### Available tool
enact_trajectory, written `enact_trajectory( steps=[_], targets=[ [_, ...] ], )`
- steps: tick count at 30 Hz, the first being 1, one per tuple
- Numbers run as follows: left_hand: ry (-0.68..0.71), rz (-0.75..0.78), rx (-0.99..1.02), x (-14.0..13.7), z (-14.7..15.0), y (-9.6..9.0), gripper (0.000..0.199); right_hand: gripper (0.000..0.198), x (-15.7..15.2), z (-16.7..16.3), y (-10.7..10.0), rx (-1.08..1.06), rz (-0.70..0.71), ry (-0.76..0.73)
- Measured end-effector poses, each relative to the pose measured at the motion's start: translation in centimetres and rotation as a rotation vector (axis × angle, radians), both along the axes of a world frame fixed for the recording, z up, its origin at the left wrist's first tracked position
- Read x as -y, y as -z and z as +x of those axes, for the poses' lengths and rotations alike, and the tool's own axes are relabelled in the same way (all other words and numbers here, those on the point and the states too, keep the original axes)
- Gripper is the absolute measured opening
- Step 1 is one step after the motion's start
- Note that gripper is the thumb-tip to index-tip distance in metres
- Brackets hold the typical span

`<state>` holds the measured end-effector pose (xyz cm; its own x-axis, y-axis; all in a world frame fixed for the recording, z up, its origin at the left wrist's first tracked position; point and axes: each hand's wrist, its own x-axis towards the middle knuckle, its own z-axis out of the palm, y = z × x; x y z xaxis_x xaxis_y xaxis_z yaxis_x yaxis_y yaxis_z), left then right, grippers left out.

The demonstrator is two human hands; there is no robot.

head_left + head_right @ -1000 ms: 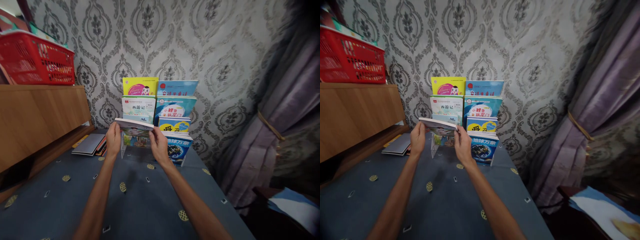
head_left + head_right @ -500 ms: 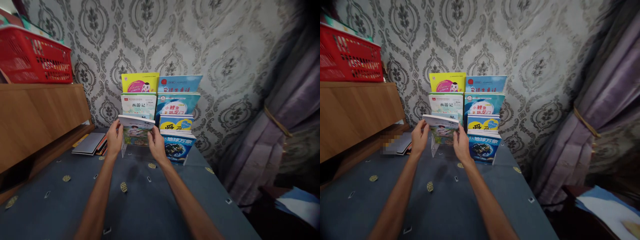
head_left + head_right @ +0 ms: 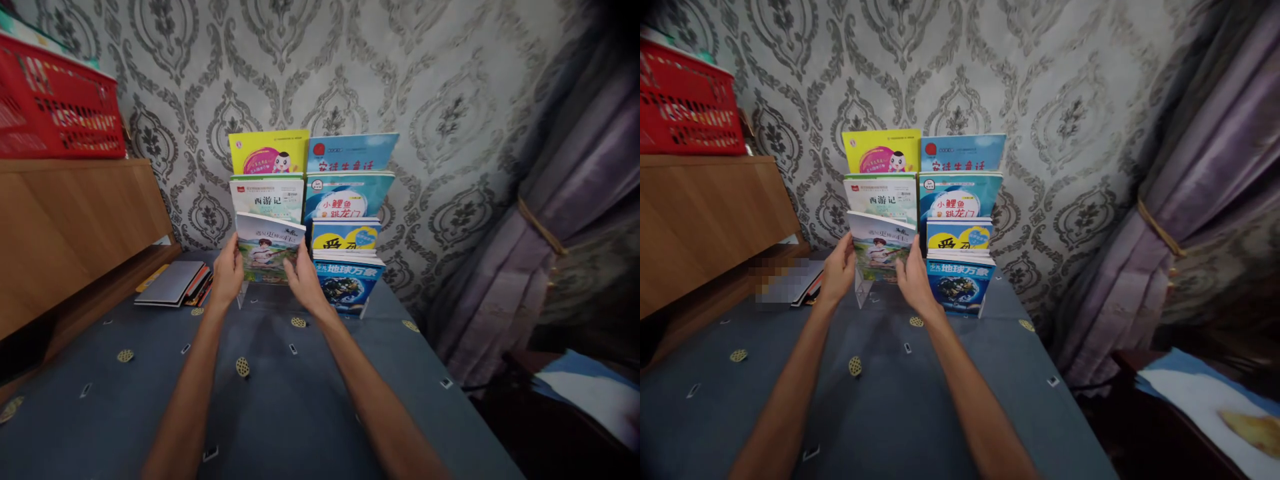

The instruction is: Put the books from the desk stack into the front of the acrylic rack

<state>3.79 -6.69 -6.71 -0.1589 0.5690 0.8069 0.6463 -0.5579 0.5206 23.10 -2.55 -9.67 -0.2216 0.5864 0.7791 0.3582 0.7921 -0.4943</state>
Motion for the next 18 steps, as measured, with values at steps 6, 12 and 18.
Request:
enact_trajectory(
  steps=[6,12,18],
  targets=[
    [-0.033,-0.035,-0.032,-0.1,-0.7,0.0,0.057,0.077,0.8,-0.3,-0.7,0.029,0.03,0.021],
    [0.05,-0.084,-0.064,-0.2,-0.9,-0.1,0.057,0.076,1.0,-0.1,-1.1,0.047,0.063,0.05],
    [-0.052,-0.117,-0.141,-1.1,-1.5,1.1,0.057,0.078,-0.6,-0.3,0.6,0.076,0.002,0.028]
  ],
)
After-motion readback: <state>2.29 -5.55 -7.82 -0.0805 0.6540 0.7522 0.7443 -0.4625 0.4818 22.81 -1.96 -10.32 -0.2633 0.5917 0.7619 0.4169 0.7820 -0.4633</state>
